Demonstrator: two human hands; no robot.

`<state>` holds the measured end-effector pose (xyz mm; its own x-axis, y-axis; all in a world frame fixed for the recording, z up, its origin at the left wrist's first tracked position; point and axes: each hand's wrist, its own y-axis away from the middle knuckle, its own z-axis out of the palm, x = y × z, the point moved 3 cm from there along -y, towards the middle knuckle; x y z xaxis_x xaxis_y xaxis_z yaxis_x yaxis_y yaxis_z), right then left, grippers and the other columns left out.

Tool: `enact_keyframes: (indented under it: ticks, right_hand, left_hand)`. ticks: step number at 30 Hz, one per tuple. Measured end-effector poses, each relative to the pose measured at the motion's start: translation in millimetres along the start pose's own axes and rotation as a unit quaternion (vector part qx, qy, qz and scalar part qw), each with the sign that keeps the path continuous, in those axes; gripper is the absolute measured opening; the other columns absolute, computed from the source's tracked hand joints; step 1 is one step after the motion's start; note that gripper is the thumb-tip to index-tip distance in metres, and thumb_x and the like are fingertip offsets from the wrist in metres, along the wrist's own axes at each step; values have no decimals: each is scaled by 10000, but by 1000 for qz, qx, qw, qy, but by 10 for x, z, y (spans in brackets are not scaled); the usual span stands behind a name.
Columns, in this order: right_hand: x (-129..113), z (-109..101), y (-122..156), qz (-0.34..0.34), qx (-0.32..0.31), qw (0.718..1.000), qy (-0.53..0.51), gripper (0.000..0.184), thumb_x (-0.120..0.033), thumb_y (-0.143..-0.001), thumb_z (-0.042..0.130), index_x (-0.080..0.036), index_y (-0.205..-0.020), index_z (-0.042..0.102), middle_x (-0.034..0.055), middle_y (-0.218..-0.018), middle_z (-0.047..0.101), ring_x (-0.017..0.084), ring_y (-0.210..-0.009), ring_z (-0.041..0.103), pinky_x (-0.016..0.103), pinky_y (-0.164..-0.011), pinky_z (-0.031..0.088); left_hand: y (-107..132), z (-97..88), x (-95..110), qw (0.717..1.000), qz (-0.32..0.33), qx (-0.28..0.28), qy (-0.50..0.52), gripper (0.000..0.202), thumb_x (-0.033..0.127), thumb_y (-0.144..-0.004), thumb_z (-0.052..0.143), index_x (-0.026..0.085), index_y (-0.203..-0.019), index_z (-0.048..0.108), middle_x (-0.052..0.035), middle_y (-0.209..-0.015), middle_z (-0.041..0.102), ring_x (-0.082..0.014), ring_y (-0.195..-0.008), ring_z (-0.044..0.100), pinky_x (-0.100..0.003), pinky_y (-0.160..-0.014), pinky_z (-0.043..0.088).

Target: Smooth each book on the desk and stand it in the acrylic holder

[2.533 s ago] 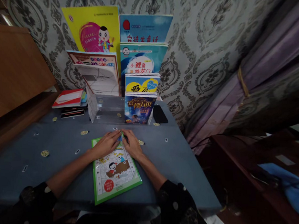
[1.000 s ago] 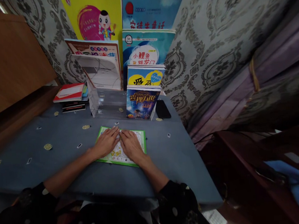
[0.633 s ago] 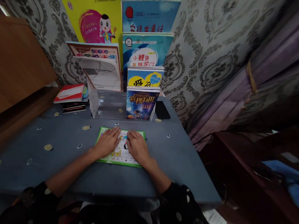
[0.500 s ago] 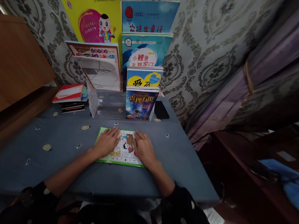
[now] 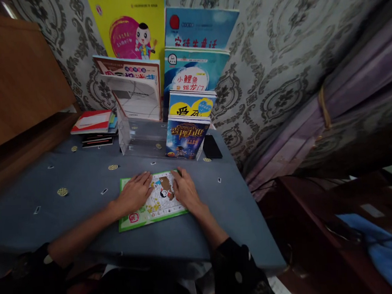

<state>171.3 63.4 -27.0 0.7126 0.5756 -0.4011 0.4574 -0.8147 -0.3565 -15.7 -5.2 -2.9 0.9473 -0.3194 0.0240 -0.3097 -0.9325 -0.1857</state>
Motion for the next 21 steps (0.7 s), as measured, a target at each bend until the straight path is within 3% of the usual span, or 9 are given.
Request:
enact_keyframes:
  ticks: [6,9,12,16,21]
  right_hand:
    - [-51,80,-282,-46,-13,990,-132,503,-142,-888,412,-189,-1378,520,135,-1397,510,253,-1302,502,469,-1091,427]
    - [-84,161,-419,-65,-25,974,-215,522,-119,-878,388,-184,-1382,504,129,-1330,561,216,-1206,588,434,-1050,469]
    - [-77,229,-521,-40,-18,961,-273,512,-106,-862,383,-164,-1351,523,129,-1275,605,194,-1097,654,397,-992,509]
    - [-118,203,-504,-14,4,969,-247,416,-146,-887,408,-196,-1250,605,98,-1184,670,200,-1058,661,392,-964,518]
    - [-203,-8,-168,-14,13,986,-165,406,-147,-890,396,-204,-1204,647,97,-1175,672,220,-1110,620,407,-1007,483]
  left_hand:
    - [-103,50,-5,999,13,-15,51,483,339,-1003,386,75,-1402,454,-197,-1482,463,-259,-1387,434,-412,-1141,329]
    - [-219,57,-3,998,14,-21,62,489,330,-994,415,71,-1407,444,-203,-1500,436,-263,-1404,410,-424,-1141,327]
    - [-293,72,-15,998,20,-9,55,486,329,-997,405,76,-1411,437,-199,-1511,420,-269,-1418,387,-444,-1134,330]
    - [-305,92,-35,998,26,-1,48,488,339,-1006,388,84,-1420,427,-192,-1509,426,-263,-1419,386,-450,-1136,322]
    - [-293,85,-55,998,34,-9,46,492,346,-1009,383,72,-1415,432,-192,-1512,422,-259,-1423,379,-438,-1140,320]
